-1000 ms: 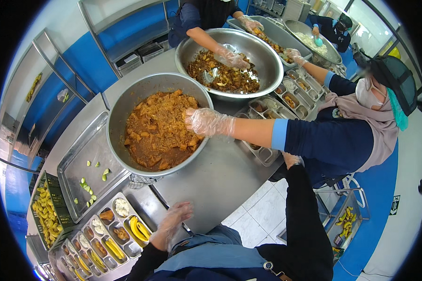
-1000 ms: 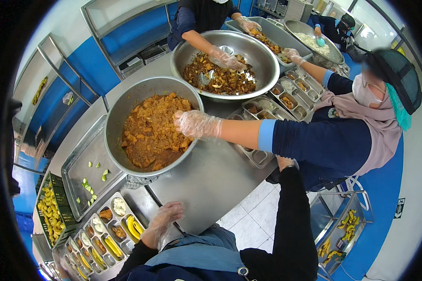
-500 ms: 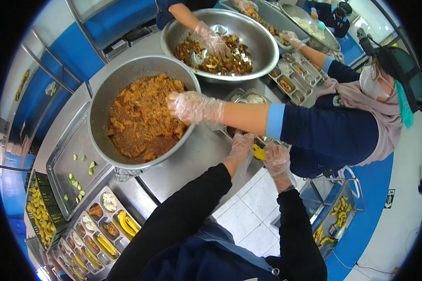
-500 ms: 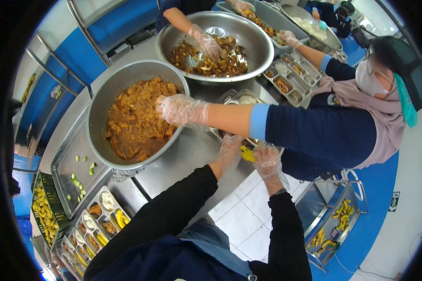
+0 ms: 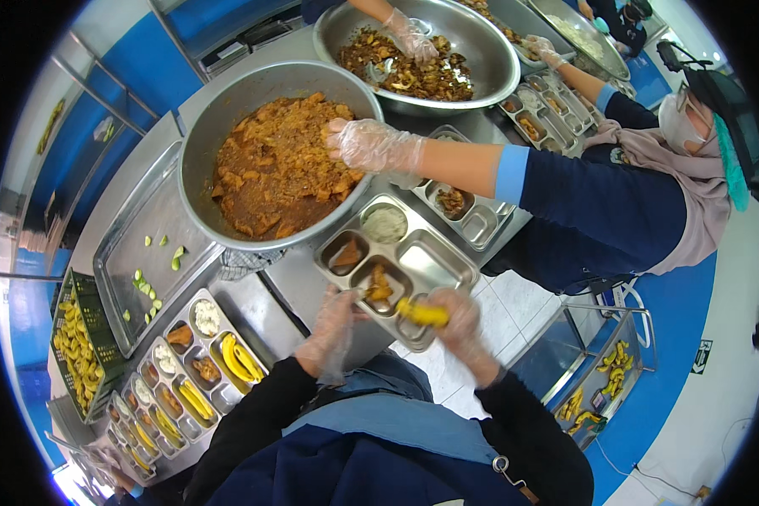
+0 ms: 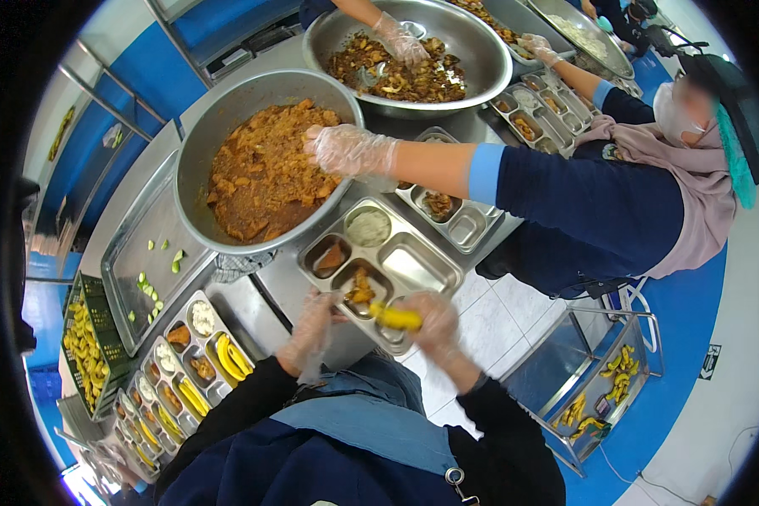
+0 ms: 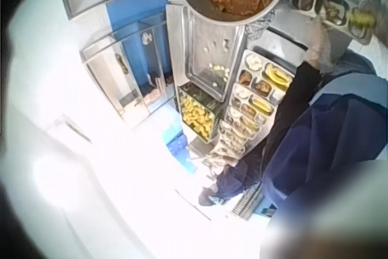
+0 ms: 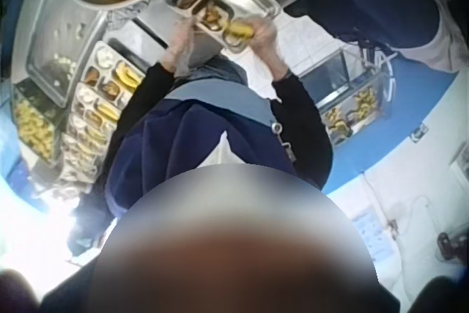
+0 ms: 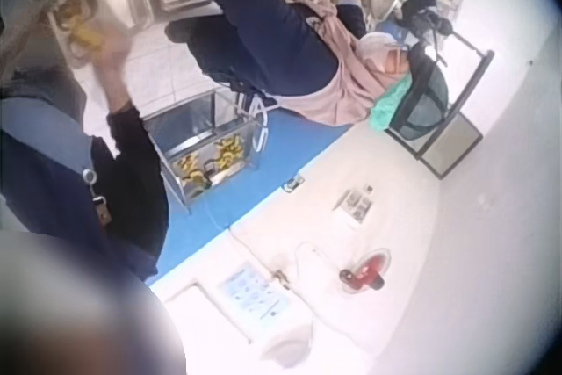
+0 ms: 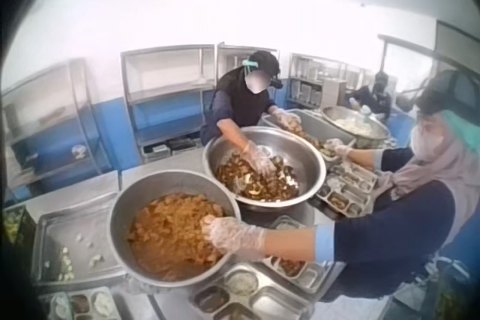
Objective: The person assembles meal trays by placing bananas into compartmentalized trays on a stainless steel counter. They repeatedly pick bananas from a green crate and place them into trays alongside pre-portioned rice and other food items. Other workers are visible nearby performing similar tasks.
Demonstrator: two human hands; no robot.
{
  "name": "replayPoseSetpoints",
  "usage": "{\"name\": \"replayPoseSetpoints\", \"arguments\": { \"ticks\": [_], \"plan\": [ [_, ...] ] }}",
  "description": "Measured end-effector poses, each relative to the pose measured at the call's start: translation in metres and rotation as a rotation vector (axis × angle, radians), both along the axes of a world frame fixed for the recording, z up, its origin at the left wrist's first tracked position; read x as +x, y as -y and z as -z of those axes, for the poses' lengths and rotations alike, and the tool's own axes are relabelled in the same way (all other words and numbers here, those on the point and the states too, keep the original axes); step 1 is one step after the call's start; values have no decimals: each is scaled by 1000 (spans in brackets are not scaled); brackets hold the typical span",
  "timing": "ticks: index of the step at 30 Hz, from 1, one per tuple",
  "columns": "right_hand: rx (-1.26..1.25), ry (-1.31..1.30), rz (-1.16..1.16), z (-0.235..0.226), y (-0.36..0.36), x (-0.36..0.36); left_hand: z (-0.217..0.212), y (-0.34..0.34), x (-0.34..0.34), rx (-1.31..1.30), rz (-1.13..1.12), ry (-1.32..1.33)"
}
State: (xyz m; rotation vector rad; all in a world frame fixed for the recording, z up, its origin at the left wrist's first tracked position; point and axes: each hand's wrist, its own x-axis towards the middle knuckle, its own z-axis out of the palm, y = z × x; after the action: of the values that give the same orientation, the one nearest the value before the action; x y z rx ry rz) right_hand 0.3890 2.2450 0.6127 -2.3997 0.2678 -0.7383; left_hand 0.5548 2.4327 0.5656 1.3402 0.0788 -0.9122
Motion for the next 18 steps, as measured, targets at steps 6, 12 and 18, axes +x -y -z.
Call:
{"name": "replayPoseSetpoints", "arguments": {
  "ticks": [6,12,18],
  "plan": [
    [-407,-289,486,16,181,94,21,-99,23,107,35,95],
    [-389,-507,407,53,222,116,18,-149,30,652,-13,369],
    [-348,-318,394,86,126,97,5,-184,9,989,-77,669]
  ]
}}
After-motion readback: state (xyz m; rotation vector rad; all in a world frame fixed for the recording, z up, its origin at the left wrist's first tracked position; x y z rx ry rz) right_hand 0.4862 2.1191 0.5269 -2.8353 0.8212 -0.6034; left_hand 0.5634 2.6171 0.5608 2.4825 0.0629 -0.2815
